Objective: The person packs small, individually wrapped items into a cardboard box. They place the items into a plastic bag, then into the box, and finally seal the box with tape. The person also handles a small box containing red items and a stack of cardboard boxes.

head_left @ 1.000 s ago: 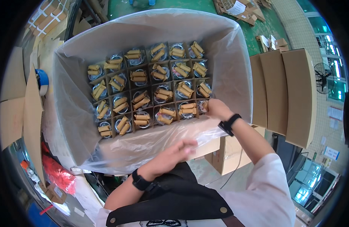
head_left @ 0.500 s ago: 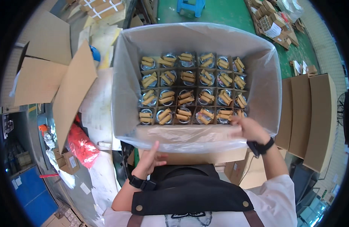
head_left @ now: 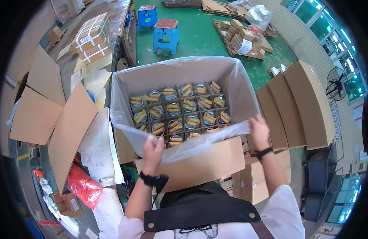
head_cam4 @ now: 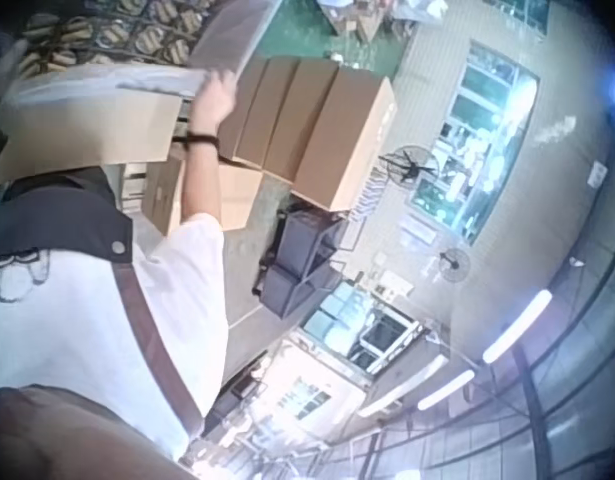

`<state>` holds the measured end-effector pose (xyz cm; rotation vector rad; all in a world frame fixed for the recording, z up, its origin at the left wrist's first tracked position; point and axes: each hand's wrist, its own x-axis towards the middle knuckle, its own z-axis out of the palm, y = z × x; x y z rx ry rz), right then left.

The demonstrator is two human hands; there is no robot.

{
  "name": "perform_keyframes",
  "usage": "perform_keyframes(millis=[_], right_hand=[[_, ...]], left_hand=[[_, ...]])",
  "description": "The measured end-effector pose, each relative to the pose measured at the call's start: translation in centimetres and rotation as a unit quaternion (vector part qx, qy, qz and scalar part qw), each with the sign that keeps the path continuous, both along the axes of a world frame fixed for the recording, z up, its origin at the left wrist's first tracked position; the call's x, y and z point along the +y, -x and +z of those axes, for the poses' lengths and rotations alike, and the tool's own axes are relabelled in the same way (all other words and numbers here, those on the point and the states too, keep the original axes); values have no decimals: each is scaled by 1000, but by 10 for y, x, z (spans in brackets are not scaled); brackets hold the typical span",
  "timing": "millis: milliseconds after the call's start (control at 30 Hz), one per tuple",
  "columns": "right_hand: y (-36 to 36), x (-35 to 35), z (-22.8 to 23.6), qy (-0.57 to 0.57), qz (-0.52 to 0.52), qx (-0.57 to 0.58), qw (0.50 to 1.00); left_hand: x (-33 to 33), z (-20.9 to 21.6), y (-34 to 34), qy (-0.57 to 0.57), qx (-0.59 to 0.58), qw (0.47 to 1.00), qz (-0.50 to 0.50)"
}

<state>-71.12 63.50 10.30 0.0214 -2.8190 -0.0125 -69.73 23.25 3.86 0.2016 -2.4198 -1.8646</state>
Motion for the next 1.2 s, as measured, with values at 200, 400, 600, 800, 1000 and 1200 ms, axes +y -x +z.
perform_keyframes(millis=[200, 400, 600, 800, 1000, 1200], right_hand=[[101, -45, -69, 79, -13, -98, 992], [82, -31, -101, 325, 68, -67, 941], [10, -11, -19, 451, 18, -74, 889], [24, 84, -21, 668, -257, -136, 685], [40, 83, 12, 623, -165, -287, 709], [65, 0, -10, 598, -71, -305, 738]], left_hand=[[0, -77, 133, -55, -208, 975, 49], [-56, -134, 153, -134, -225, 950, 172], [-80, -185, 139, 346, -223, 911, -4], [118, -68, 86, 86, 30, 995, -36], [186, -88, 26, 38, 76, 885, -458], [206, -89, 80, 169, 120, 857, -472]])
